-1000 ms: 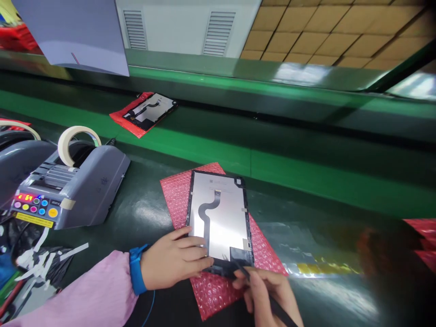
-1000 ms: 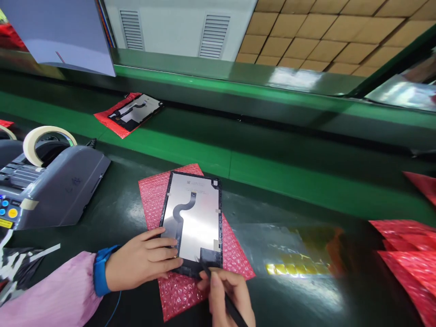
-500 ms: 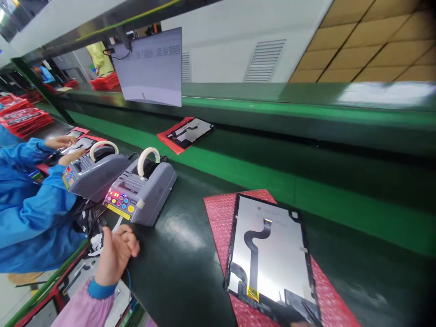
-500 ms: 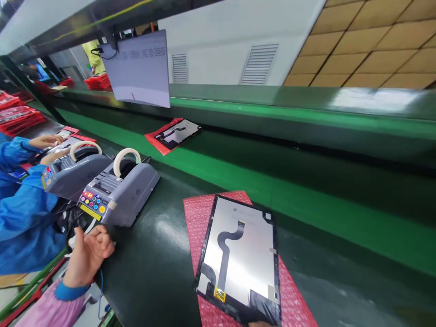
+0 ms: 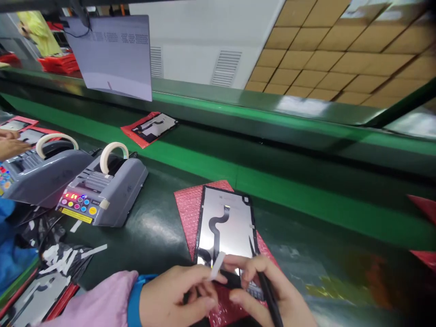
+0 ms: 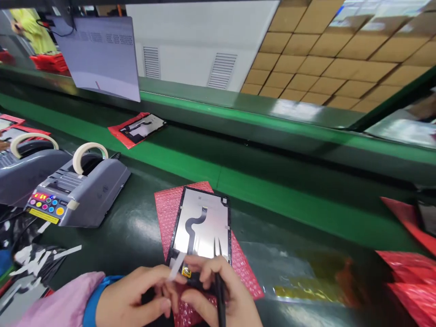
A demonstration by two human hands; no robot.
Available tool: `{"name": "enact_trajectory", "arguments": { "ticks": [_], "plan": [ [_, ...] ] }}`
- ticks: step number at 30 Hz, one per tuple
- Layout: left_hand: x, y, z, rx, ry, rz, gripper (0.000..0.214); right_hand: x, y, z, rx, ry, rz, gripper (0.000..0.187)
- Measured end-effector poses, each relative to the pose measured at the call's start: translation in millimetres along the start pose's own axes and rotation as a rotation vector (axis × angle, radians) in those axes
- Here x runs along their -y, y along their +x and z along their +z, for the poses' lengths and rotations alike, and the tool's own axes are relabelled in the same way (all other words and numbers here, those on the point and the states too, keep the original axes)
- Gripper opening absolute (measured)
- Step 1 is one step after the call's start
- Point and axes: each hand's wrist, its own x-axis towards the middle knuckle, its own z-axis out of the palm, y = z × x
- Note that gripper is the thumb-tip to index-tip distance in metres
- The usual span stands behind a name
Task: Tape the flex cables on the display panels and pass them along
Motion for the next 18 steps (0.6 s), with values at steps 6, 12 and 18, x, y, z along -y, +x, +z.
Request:
{"name": "enact_trajectory", "arguments": {
  "ticks": [6, 12, 18],
  "plan": [
    [9.3, 23.7, -0.3, 0.03, -0.168, -0.128, 0.032, 19.8, 35.8, -7.6, -0.053, 0.008, 0.012, 0.046],
    [13.8, 28.5, -13.8, -0.018, 0.286, -0.104, 0.026, -16.6, 84.0, -12.1, -0.058, -0.063, 0.05, 0.052],
    [18.1, 51.4, -34.5, 0.039, 1.023, -0.033, 0.022, -46.4, 99.3, 8.3, -0.08, -0.133, 0.05, 0.054]
  ]
}}
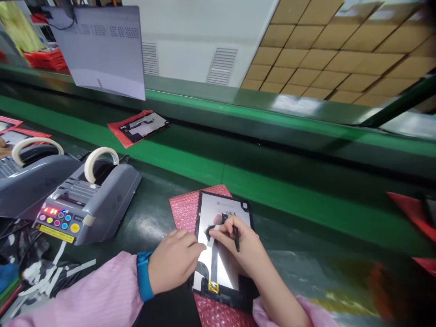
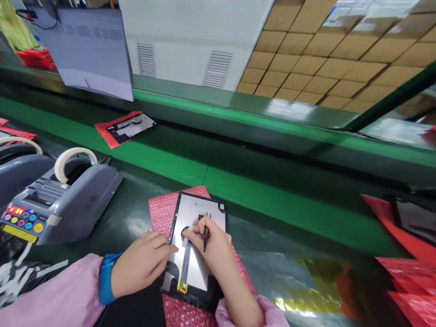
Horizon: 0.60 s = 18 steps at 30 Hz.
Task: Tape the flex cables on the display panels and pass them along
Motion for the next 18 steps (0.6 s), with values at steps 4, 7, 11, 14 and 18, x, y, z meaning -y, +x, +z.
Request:
{"name": "enact_trajectory", "arguments": {
  "ticks": [4, 7, 11, 14, 18],
  "plan": [
    [6.3, 10.2, 6.8, 0.032, 0.114, 0.03, 0.024, -3.4, -2.2, 1.4, -0.008, -0.063, -0.001, 0.052],
    [6.9, 13.0, 10.8, 0.01, 0.175, 0.072, 0.026, -7.3, -4.9, 2.5, -0.007, -0.106, -0.003, 0.051],
    [6.9, 12.9, 12.4, -0.023, 0.239, 0.108, 0.024, -15.4, -4.1, 10.5, -0.031, -0.174, -0.011, 0.051],
    [8.1, 10.6, 13.4, -0.029, 0.254, 0.123, 0.027, -18.0, 10.7, 14.1, -0.1, -0.257, -0.017, 0.051],
    [12.9, 3.5, 19.6, -0.05, 0.202, 0.19, 0.048, -12.6, 38.3, -7.4, -0.272, -0.349, -0.029, 0.048]
  ]
}}
